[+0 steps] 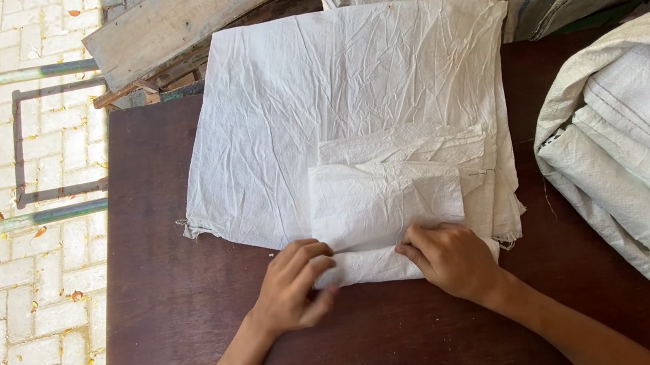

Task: The person folds white woven sacks on a wooden table. They smooth the fabric, fold it into smaller rectangles, and roll the sacks tightly before placing them into a larger sack. The person repeats this process with multiple sacks, some of which have printed text and logos.

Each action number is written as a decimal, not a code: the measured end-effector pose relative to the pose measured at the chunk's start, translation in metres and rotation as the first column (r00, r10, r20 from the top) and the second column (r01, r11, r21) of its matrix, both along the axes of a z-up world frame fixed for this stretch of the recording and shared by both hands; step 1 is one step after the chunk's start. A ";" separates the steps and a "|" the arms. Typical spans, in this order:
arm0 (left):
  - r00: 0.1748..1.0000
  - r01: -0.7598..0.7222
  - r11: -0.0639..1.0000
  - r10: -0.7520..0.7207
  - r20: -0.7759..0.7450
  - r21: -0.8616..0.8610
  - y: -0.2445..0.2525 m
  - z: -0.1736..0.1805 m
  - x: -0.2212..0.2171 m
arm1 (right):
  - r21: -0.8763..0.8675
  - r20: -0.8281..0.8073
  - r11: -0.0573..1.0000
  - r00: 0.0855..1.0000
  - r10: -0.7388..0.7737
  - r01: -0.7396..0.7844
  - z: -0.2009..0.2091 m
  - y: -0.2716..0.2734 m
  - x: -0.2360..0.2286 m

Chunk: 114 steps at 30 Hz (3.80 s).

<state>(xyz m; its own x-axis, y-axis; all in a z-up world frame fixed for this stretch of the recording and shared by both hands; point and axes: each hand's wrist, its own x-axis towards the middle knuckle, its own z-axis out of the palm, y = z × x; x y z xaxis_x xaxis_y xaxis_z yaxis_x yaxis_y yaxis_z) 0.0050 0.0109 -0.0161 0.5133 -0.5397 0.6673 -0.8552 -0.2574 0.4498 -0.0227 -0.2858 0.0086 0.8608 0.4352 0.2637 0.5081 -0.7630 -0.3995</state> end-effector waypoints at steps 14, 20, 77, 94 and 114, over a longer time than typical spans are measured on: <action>0.969 -0.173 0.949 0.116 0.220 0.263 -0.009 0.001 -0.010 | -0.181 0.316 0.976 0.932 0.176 -0.123 0.015 -0.002 -0.001; 0.968 -0.234 0.942 0.203 0.146 0.240 -0.013 0.009 -0.006 | -0.191 0.251 0.982 0.967 0.049 -0.001 -0.005 0.001 -0.011; 0.896 -0.401 0.757 0.205 0.395 0.517 -0.063 0.045 0.050 | -0.125 0.290 0.991 0.953 0.088 -0.054 -0.006 -0.032 0.061; 0.804 0.036 0.545 0.482 -0.348 0.838 -0.087 0.087 0.129 | -0.327 0.187 0.945 0.979 0.077 -0.012 0.011 -0.031 0.104; 0.820 0.055 0.594 0.432 -0.375 0.803 -0.085 0.068 0.154 | -0.437 -0.230 0.899 0.969 -0.096 -0.014 0.038 -0.018 0.131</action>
